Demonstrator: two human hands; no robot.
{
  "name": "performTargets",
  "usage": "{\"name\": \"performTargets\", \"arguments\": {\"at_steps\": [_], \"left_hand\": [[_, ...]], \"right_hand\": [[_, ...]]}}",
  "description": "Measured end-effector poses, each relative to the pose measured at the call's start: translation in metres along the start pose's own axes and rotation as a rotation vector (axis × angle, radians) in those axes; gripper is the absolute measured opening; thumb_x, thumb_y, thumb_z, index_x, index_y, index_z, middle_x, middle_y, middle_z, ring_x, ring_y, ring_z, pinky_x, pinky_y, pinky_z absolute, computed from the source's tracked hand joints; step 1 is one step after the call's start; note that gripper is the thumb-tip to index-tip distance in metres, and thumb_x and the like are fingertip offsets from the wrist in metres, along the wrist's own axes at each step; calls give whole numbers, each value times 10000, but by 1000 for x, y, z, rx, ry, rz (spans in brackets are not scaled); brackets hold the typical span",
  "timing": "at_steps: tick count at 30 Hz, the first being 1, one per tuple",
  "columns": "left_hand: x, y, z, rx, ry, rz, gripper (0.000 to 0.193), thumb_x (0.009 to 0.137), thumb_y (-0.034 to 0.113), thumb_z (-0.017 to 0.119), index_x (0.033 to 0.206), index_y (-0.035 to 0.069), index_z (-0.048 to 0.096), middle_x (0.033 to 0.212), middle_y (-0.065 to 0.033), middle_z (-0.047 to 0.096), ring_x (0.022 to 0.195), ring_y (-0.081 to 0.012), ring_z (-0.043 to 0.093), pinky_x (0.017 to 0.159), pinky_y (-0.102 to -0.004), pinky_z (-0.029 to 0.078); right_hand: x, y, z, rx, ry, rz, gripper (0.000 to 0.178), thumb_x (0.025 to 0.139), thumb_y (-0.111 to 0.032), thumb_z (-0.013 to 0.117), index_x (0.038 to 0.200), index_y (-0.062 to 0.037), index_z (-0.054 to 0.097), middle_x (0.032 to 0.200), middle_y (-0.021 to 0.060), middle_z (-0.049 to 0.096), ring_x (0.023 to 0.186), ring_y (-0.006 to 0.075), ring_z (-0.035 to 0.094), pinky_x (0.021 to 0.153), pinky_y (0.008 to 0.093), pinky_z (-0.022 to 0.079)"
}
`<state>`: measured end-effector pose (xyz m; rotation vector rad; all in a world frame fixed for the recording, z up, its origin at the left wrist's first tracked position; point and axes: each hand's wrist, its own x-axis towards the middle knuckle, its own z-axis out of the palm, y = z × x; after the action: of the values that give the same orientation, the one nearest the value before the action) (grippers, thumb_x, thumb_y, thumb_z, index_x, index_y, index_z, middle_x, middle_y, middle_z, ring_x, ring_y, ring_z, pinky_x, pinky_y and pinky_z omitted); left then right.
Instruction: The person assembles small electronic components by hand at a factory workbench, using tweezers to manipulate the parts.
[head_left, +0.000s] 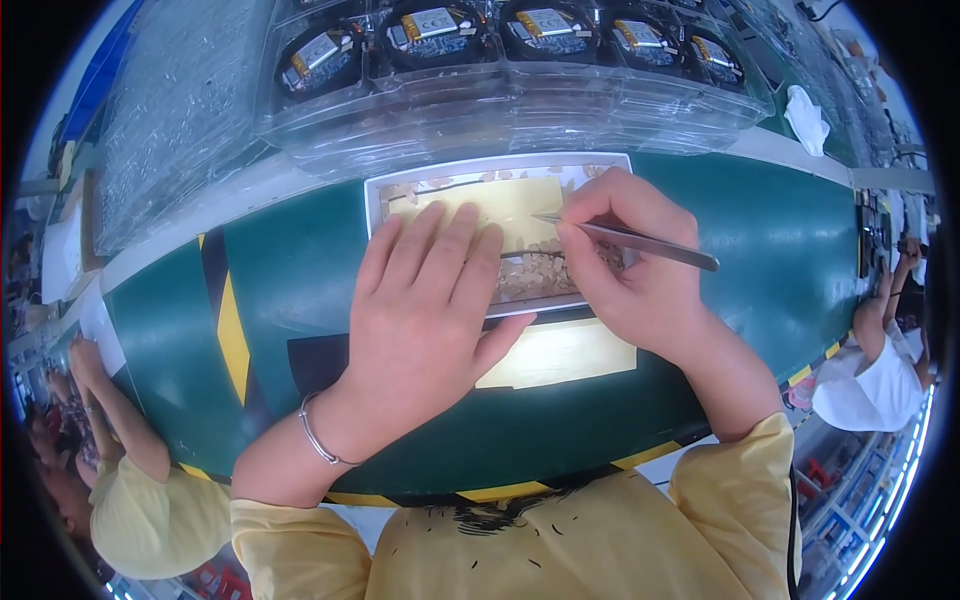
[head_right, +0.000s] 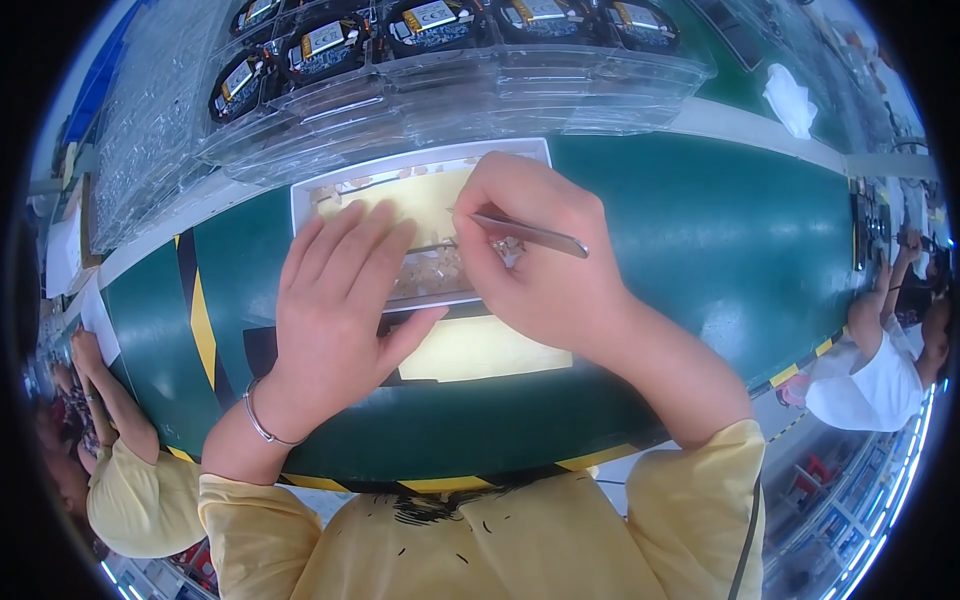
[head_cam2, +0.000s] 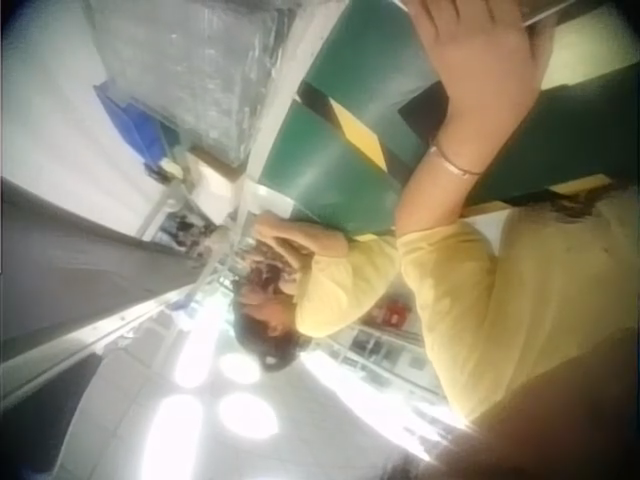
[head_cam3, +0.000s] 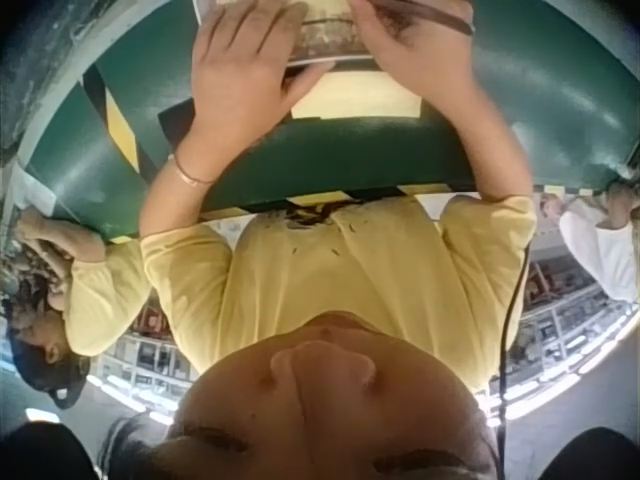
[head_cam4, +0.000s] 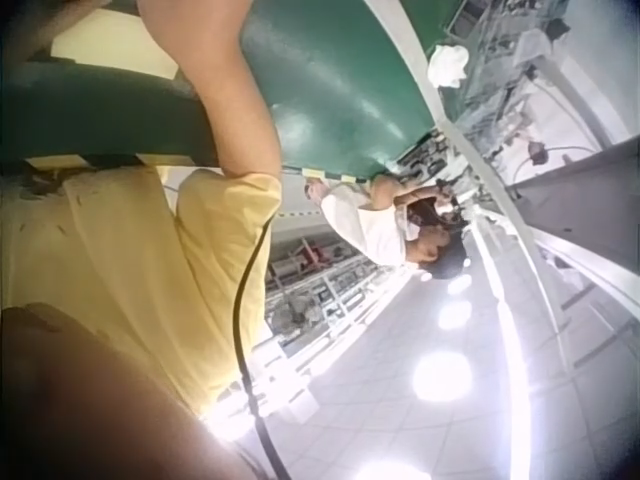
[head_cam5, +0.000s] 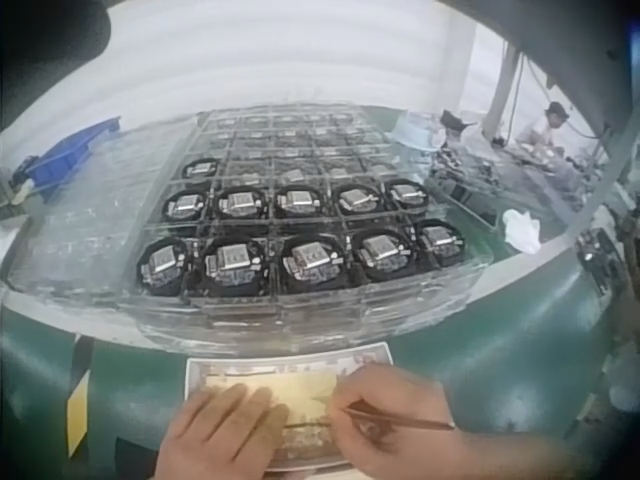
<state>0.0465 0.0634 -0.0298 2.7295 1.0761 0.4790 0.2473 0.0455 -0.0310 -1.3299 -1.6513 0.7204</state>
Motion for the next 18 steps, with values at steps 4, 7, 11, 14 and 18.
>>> {"name": "performTargets", "arguments": {"at_steps": [4,7,11,14,18], "left_hand": [[1,1,-2,-4,-7,6,522,735,328,729,1144,29,606,1187,-158,581,1115,-344,538,1001,-484,377],[1,1,-2,-2,-7,1,520,735,327,729,1144,29,606,1187,-158,580,1115,-345,538,1000,-482,378],[1,1,-2,-4,-10,0,517,737,325,728,1143,29,606,1189,-159,577,1116,-346,536,999,-483,378],[0,1,-1,-2,-10,-1,515,736,325,729,1139,29,609,1190,-164,573,1119,-349,534,1000,-487,375],[-1,2,0,6,-17,6,510,735,329,729,1150,55,617,1198,-167,564,1122,-356,531,1004,-498,369]], "right_hand": [[-1,0,-2,-42,-17,-8,90,796,69,616,811,7,553,790,52,555,697,91,566,610,208,462],[-1,0,-1,-28,2,-6,88,793,71,612,809,6,553,790,53,553,694,93,563,598,208,458],[0,-1,2,-25,46,-23,123,735,74,609,793,-15,549,751,101,536,644,228,570,547,277,484],[-1,0,2,-49,80,-41,121,727,78,607,776,-14,547,738,102,533,636,226,564,544,281,475],[-3,3,4,4,97,-57,113,727,62,634,777,-21,578,728,96,550,628,220,568,548,287,464]]}}
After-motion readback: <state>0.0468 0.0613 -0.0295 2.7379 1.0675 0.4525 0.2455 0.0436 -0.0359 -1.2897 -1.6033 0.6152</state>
